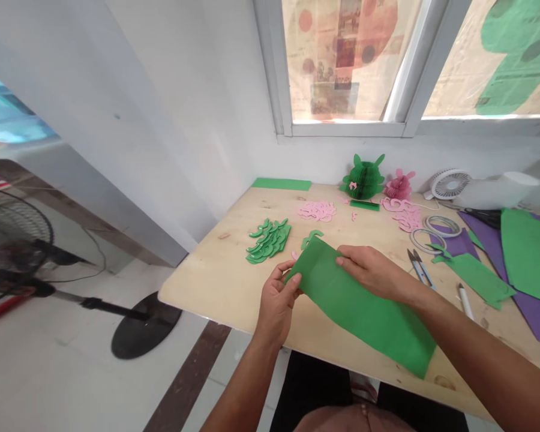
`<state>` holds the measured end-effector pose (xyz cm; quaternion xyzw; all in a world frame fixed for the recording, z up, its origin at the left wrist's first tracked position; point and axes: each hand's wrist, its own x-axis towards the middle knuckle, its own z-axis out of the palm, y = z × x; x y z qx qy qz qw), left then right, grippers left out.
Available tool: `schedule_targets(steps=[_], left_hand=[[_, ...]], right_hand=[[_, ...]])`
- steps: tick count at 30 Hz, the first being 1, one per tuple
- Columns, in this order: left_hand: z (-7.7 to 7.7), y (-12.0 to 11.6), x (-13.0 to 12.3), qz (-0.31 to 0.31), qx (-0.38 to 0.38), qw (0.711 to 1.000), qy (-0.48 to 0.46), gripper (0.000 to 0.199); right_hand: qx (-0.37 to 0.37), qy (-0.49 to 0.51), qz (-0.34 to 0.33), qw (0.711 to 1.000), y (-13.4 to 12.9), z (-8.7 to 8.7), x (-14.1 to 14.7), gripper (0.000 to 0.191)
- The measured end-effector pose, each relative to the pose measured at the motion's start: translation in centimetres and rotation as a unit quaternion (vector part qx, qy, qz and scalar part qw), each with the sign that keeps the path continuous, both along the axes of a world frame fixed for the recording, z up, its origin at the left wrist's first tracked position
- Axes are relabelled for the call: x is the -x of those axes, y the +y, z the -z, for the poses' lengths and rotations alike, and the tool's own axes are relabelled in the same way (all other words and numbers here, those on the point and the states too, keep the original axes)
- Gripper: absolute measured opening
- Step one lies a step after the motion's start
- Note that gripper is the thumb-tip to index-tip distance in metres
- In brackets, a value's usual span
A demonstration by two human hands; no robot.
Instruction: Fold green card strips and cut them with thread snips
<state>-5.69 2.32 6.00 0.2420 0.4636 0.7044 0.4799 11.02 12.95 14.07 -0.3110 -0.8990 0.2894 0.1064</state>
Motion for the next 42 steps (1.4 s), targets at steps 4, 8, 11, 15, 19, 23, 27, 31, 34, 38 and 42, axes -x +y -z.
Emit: schedule_targets(steps=[4, 8, 11, 15, 19, 23, 27, 31, 34, 38, 42], left_hand=[[-0.7, -0.1, -0.8, -0.010, 0.014, 0.996, -0.084, 0.039], [-1.0, 0.0, -1.8, -0.023, 0.009, 0.993, -0.119, 0.040], [-1.3, 0.4, -2.5, -0.064, -0.002, 0.989, -0.131, 0.040], [-1.8, 1.1, -2.9, -0.093, -0.014, 0.990, -0.104, 0.042], [-2.0, 2.2, -2.4, -0.106, -0.043, 0.993, -0.014, 0.040], [-2.4, 3.4, -1.6, -0.117, -0.056, 0.988, 0.079, 0.036], [-2.9, 3.7, -1.5, -0.031, -0.068, 0.996, 0.051, 0.036], [-3.0, 3.3, -1.8, 0.036, -0.044, 0.998, 0.021, 0.036], [-3.0, 3.1, -2.0, 0.050, -0.030, 0.998, 0.028, 0.034], [-3.0, 3.3, -2.0, 0.058, -0.027, 0.997, 0.035, 0.032], [-2.9, 3.5, -2.0, 0.079, -0.038, 0.995, 0.045, 0.032]], right_hand=[[0.037, 0.063, 0.020, 0.997, 0.1, 0.7, -0.1, 0.030], [0.063, 0.117, 0.043, 0.990, -0.3, 1.5, 0.0, 0.031], [0.086, 0.143, 0.056, 0.984, -0.6, 1.9, 0.2, 0.033], [0.124, 0.175, 0.076, 0.974, -0.8, 2.4, 0.3, 0.031], [0.159, 0.222, 0.091, 0.958, -1.1, 2.5, 0.3, 0.031], [0.193, 0.265, 0.109, 0.938, -1.3, 2.7, 0.2, 0.032], [0.218, 0.303, 0.135, 0.918, -1.1, 3.3, 0.0, 0.035], [0.234, 0.319, 0.157, 0.905, -0.7, 4.0, -0.5, 0.037], [0.245, 0.321, 0.164, 0.900, -0.6, 4.5, -0.9, 0.038], [0.276, 0.337, 0.157, 0.886, -0.7, 5.0, -1.3, 0.038], [0.312, 0.362, 0.145, 0.866, -0.8, 5.1, -1.5, 0.037]])
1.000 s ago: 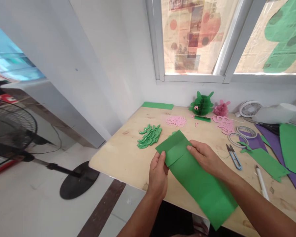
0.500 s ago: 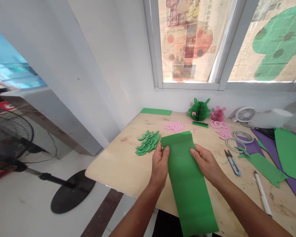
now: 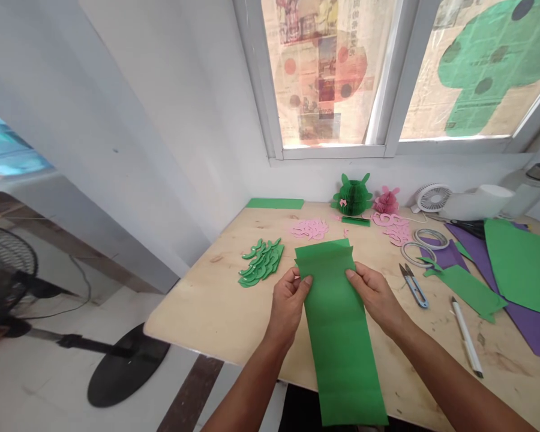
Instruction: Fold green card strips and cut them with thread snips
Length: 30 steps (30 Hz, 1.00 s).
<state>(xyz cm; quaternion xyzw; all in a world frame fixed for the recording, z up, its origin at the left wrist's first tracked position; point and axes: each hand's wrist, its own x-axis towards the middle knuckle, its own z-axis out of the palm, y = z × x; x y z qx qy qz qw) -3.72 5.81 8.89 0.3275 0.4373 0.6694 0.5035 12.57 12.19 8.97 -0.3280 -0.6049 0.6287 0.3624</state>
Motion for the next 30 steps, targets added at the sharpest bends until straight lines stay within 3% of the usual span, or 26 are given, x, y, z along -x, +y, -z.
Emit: schedule_targets(steps=[8, 23, 30], left_hand=[[-0.3, 0.1, 0.1, 0.033, 0.008, 0.999, 0.019, 0.036], [-0.1, 0.3, 0.7, 0.088, 0.036, 0.994, 0.047, 0.036], [0.3, -0.1, 0.6, 0.122, 0.064, 0.989, 0.052, 0.036]], right_hand=[[0.035, 0.007, -0.038, 0.999, -0.1, -0.1, -1.1, 0.040], [0.049, 0.007, -0.021, 0.999, -0.6, 1.1, -1.9, 0.040], [0.041, 0.001, 0.047, 0.998, -0.3, 0.6, -1.8, 0.041]])
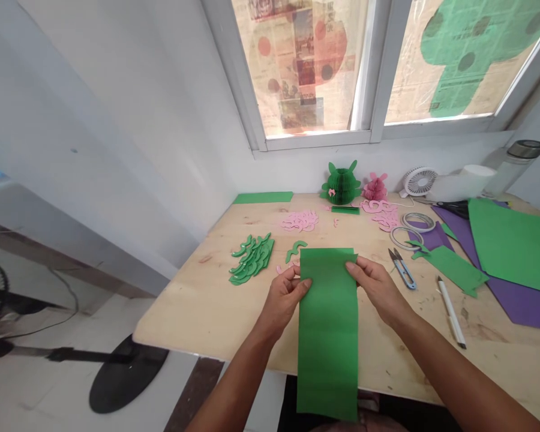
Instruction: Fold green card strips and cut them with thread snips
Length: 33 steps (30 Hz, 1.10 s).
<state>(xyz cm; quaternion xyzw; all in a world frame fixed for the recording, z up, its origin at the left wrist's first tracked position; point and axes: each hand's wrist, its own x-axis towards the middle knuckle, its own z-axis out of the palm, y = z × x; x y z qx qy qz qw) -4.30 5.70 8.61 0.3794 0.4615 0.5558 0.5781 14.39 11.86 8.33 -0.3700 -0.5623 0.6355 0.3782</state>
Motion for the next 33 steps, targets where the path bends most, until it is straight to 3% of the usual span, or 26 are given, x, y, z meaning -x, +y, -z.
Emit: schedule_targets(steps=[8, 17, 28, 33], left_hand=[[0.3, -0.4, -0.4, 0.013, 0.011, 1.000, 0.001, 0.034], [-0.4, 0.3, -1.8, -0.084, -0.012, 0.996, -0.001, 0.039], [-0.1, 0.0, -1.8, -0.081, -0.031, 0.996, 0.013, 0.035], [0.8, 0.3, -1.9, -0.075, 0.004, 0.996, -0.045, 0.038]], right_hand=[[-0.033, -0.020, 0.064, 0.997, -0.2, 0.2, 0.3, 0.043], [-0.076, -0.056, 0.075, 0.993, -1.3, 0.0, 0.4, 0.044], [-0.072, -0.064, 0.068, 0.993, -1.5, 1.0, 0.2, 0.043], [-0.045, -0.046, 0.091, 0.994, -1.9, 1.3, 0.8, 0.042]])
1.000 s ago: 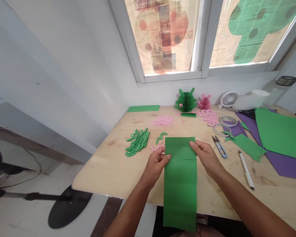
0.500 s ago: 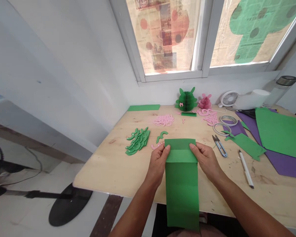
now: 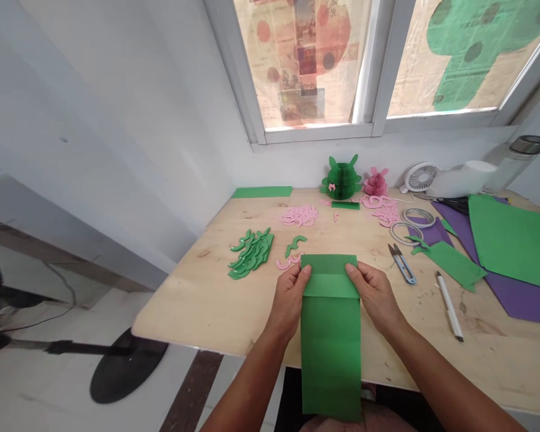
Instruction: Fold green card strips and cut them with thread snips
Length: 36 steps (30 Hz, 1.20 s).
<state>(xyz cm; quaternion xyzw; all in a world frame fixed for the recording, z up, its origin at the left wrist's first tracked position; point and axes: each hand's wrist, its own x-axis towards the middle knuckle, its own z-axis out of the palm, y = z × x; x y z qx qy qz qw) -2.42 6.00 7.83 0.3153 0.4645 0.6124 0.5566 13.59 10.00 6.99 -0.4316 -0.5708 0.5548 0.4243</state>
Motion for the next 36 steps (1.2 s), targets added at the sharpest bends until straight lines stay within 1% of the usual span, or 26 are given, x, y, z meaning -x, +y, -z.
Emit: schedule_targets(steps=[3, 8, 11, 13, 16, 19, 23, 27, 30, 36], left_hand=[[0.5, 0.2, 0.0, -0.001, 0.015, 0.999, -0.035, 0.042], [1.2, 0.8, 0.4, -0.006, 0.041, 0.997, -0.064, 0.045], [1.4, 1.3, 1.0, -0.015, 0.055, 0.996, -0.071, 0.045], [1.4, 1.6, 1.4, -0.002, 0.070, 0.995, -0.074, 0.045], [1.4, 2.1, 1.8, 0.042, 0.092, 0.992, -0.081, 0.041], [1.6, 2.5, 2.0, 0.070, 0.105, 0.988, -0.094, 0.033], [2.2, 3.0, 1.9, 0.083, 0.121, 0.983, -0.109, 0.025], [2.7, 3.3, 1.9, 0.100, 0.135, 0.980, -0.110, 0.028], [2.8, 3.6, 2.0, 0.113, 0.145, 0.976, -0.114, 0.028], [3.1, 3.9, 2.1, 0.119, 0.169, 0.972, -0.113, 0.029]], right_hand=[[0.005, 0.024, 0.001, 1.000, -0.1, 0.2, 0.3, 0.039], [-0.001, 0.043, 0.003, 0.999, 0.1, 0.7, 0.5, 0.037], [0.015, 0.075, 0.011, 0.997, 0.4, 1.0, 0.6, 0.037], [0.036, 0.105, 0.015, 0.994, 0.8, 1.1, 0.7, 0.039], [0.054, 0.133, 0.008, 0.990, 1.5, 1.2, 0.9, 0.043], [0.074, 0.185, -0.030, 0.980, 2.1, 1.5, 0.9, 0.044], [0.081, 0.240, -0.075, 0.965, 2.4, 2.1, 0.9, 0.043], [0.079, 0.249, -0.091, 0.961, 2.6, 2.5, 0.7, 0.040], [0.069, 0.250, -0.089, 0.962, 2.8, 2.6, 0.6, 0.039], [0.047, 0.255, -0.082, 0.962, 3.0, 2.5, 0.3, 0.035]])
